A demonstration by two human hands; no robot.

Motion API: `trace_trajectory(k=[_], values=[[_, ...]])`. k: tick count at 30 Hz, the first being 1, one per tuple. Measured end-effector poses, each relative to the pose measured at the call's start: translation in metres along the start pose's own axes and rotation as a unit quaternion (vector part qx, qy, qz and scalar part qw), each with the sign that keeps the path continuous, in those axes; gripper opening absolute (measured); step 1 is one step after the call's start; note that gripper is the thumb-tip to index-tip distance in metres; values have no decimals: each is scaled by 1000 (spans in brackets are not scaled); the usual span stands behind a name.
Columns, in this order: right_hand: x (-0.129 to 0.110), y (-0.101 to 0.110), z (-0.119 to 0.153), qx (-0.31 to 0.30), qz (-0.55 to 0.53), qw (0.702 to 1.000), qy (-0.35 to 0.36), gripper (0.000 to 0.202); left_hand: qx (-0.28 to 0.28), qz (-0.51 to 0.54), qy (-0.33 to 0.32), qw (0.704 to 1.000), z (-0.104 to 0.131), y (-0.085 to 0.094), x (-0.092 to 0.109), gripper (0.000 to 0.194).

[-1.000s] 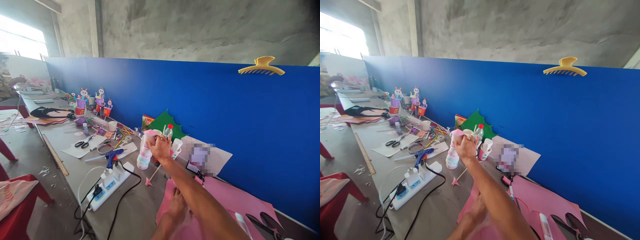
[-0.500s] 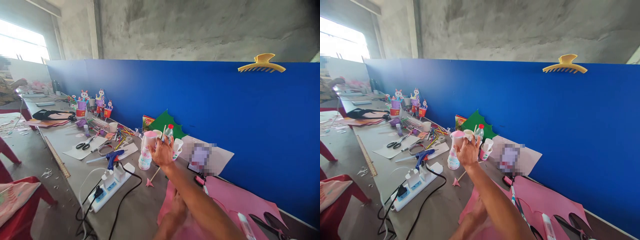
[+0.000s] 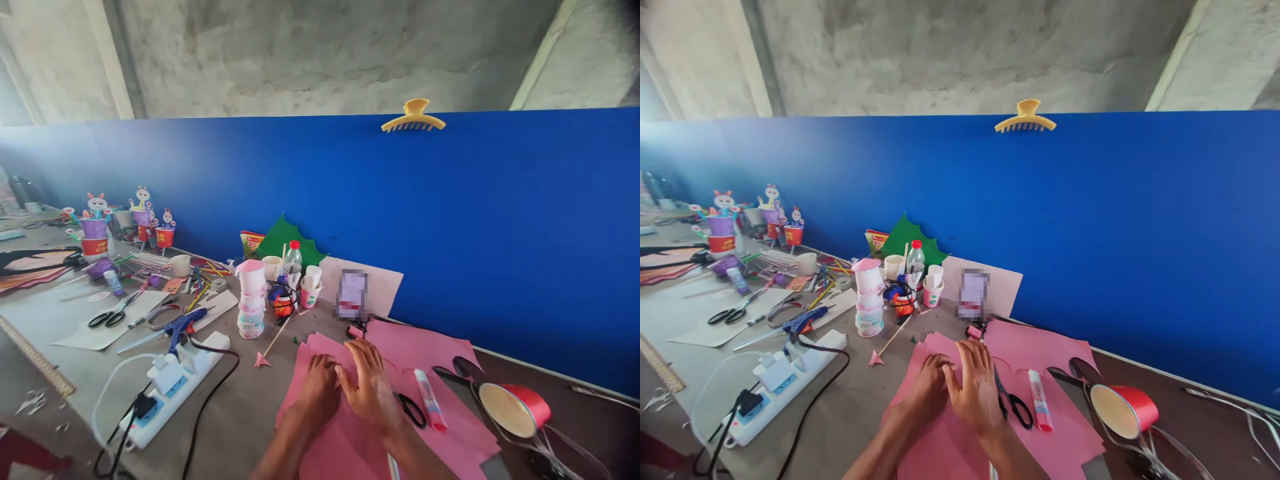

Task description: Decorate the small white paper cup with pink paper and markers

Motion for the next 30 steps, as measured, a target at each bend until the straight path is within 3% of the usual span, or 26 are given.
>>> trace_trajectory(k=[4,9,16,23,30], values=[[21,17,31,-9,9,999,-40,32,1,10,11,1000,0,14,0,28],[11,24,45,-17,6,1000,-23,28,3,11,27,1000,0,21,2,23],[2,6,59,-92,-18,995,-11,18,35,53,90,994,-3,24,-11,22],[9,-6,69,-74,-45,996,-3,18,54,68,118,989,-11,33,-16,22],[16,-15,82,-39,-10,997,70,15,58,66,100,991,-32,54,11,21]])
Point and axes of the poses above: each hand's wrist, its own z-axis away from the middle knuckle, its own y-axis out of the back of the hand, x = y × z, the point moved 9 cm from there along -z, towards the middle knuckle, and after that the axes turned 11 degrees about x, right-handed, at the moved point
